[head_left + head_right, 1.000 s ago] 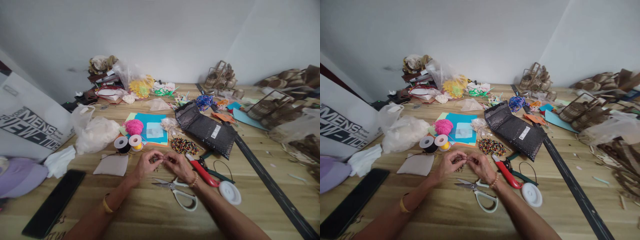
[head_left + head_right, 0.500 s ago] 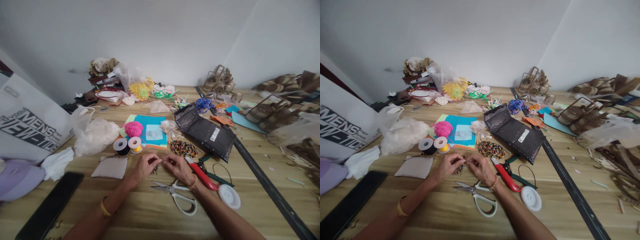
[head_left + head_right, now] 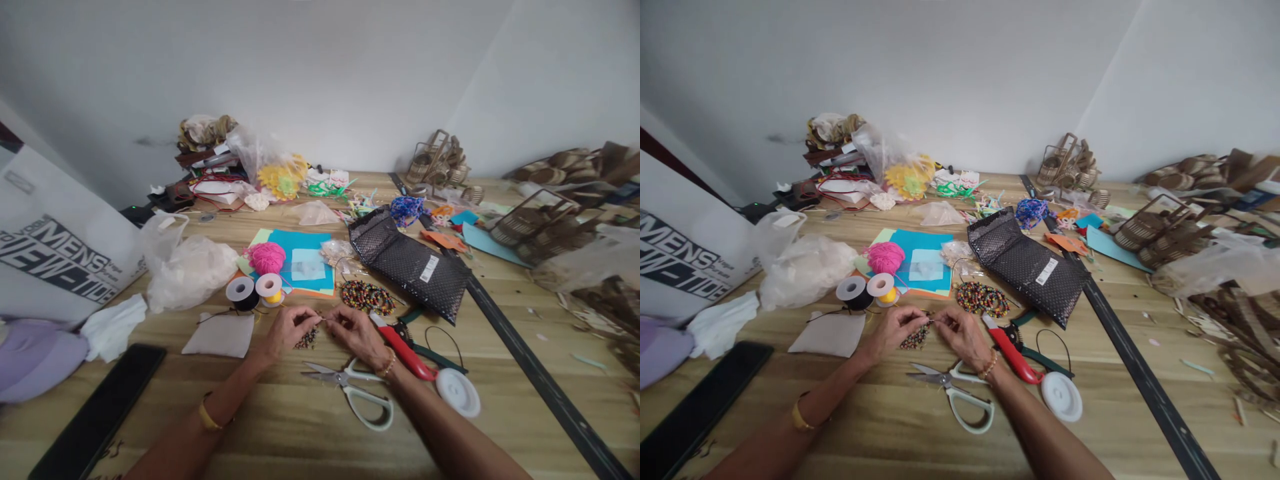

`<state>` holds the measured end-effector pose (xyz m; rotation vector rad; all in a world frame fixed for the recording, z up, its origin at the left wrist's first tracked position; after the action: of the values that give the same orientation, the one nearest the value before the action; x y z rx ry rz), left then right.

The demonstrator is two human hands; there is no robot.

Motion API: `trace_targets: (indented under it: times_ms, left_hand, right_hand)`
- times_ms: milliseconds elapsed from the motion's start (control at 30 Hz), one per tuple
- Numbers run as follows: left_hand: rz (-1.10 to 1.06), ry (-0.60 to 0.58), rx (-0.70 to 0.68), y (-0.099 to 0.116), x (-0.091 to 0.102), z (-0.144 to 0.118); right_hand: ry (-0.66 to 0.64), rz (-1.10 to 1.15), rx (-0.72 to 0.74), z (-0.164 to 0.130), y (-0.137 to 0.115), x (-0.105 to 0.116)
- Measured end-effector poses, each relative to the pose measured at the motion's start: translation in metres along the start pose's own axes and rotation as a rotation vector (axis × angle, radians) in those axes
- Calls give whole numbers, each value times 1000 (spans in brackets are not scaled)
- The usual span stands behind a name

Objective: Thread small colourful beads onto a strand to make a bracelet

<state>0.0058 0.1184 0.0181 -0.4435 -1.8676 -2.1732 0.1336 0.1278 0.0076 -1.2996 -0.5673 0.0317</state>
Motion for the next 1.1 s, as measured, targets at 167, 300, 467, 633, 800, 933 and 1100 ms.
trace_targets:
  times_ms: [167,300,467,633,800,933,1100]
  left_hand:
    - [-27,62,-29,2,9,3]
    - [-62,95,-12,-1,13,4]
    - [-73,57,0,1,6,1]
    - [-39,19,-53,12,-2,-3]
    - [-68,45,-48,12,0,-4]
    - [-54,34,-33,10,-1,-4]
    - [-69,9,-21,11,-3,-5]
  right_hand:
    - [3,4,-3,0,1,0]
    - [-40,17,-13,0,-2,-2]
    - [-49,153,-72,-2,-8,-4]
    - [-106,390,-181,-5,-4,-15]
    - [-100,378,-162,-3,-3,-12]
    - [-106,382,-160,-2,-4,-10]
    - [-97,321,-124,-2,-6,-7]
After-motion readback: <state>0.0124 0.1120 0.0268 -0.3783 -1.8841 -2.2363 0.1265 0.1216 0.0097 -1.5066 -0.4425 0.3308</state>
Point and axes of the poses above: each hand's wrist, its own z-axis towards the middle knuckle, its own x-axis out of the back of the hand, y = z × x, the point moved 10 cm from there along z, towards the middle knuckle, and after that the axes turned 5 degrees about y, right-handed, at the moved point
